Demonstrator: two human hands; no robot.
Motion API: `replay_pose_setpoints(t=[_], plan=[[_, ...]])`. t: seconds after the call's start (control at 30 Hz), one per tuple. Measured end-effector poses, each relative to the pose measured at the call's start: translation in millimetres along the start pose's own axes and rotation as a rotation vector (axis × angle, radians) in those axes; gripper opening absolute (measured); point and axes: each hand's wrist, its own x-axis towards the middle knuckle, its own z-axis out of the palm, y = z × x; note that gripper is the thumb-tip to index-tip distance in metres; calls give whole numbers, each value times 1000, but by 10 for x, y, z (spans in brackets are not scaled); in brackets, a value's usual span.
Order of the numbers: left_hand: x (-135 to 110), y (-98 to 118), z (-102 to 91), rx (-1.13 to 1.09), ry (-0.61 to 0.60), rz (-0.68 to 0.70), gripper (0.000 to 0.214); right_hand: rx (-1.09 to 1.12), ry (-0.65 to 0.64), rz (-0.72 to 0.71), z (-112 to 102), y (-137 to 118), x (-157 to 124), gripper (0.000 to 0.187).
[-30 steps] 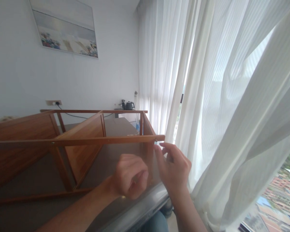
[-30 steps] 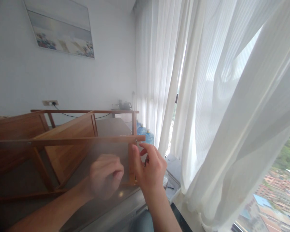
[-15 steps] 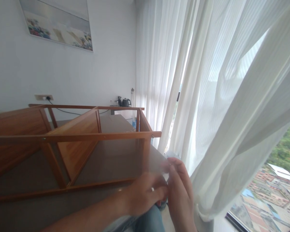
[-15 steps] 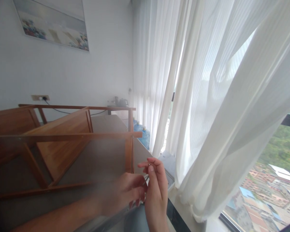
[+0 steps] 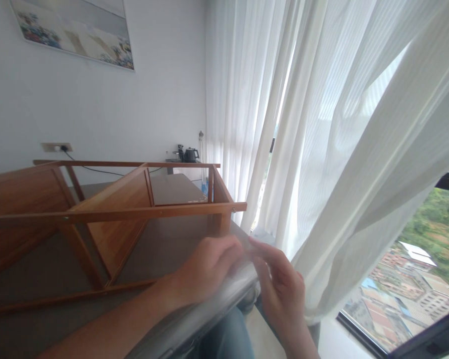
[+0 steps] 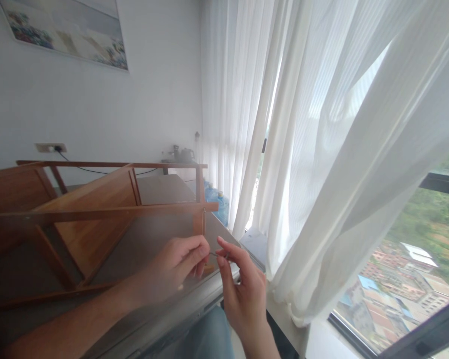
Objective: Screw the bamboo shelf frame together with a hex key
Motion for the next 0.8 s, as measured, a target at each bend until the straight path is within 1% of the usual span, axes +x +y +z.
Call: replay_pose_setpoints(t=[0.07, 0.13, 0.17, 0.23, 0.3, 0.33, 0.4, 0.43, 0.5, 0.53, 0.63, 0.8], plan=[[22, 2, -70, -58, -9, 0, 49, -152, -54, -187, -82, -15, 70, 34], [36, 5, -110, -118, -21, 1, 49, -250, -98, -363, -138, -50, 152, 33], [39, 6, -118, -149, -27, 0, 49, -270, -109, -427, -154, -76, 192, 33], [39, -4, -114, -209, -29, -4, 48, -271, -93, -504, -160, -137, 260, 36], [34, -52, -89, -261, 13, 4, 49, -257, -16, -523, -135, -196, 309, 37], [32, -96, -71, -279, 67, 16, 50, -259, 37, -520, -114, -219, 327, 36], [35, -221, -36, -287, 221, 52, 53, -288, 141, -502, -65, -247, 359, 34], [41, -293, -22, -279, 301, 65, 55, -302, 173, -494, -42, -252, 374, 32], [60, -432, -11, -251, 416, 80, 55, -317, 184, -486, -2, -247, 406, 29], [73, -489, -15, -237, 442, 82, 54, -318, 176, -484, 14, -241, 422, 28], [110, -583, -49, -220, 463, 75, 50, -313, 155, -482, 50, -221, 466, 25], [134, -586, -89, -235, 449, 67, 48, -327, 157, -474, 86, -203, 505, 24]])
